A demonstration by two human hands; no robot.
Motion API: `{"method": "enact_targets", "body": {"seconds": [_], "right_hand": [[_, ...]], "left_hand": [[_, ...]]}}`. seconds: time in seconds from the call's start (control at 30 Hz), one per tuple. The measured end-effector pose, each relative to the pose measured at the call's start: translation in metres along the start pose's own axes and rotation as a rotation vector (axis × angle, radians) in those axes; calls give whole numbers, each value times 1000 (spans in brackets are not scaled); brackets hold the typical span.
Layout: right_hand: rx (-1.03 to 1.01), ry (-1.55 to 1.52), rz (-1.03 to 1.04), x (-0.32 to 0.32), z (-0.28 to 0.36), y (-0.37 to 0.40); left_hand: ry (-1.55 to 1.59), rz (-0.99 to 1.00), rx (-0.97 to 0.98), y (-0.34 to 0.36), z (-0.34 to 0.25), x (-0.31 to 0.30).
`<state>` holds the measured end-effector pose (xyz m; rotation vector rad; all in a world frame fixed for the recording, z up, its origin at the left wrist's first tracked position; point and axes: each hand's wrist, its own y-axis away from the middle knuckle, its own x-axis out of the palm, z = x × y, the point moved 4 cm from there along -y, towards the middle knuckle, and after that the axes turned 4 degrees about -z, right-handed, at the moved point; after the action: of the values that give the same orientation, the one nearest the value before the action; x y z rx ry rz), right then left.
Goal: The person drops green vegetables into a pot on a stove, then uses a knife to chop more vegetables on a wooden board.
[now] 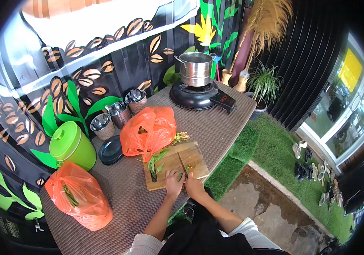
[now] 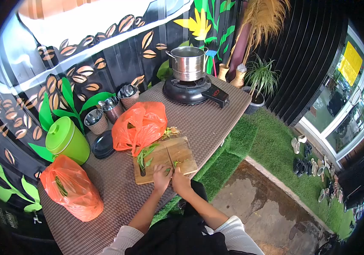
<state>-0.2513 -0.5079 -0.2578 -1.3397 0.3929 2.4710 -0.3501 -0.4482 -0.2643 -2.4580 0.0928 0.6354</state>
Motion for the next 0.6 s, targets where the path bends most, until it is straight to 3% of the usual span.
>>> {"method": "enact_targets", "body": {"seconds": [0.6], "right_hand": [[39, 75, -43, -7, -8, -11]], "left_hand": [[2, 21, 12, -1, 3, 2]]}}
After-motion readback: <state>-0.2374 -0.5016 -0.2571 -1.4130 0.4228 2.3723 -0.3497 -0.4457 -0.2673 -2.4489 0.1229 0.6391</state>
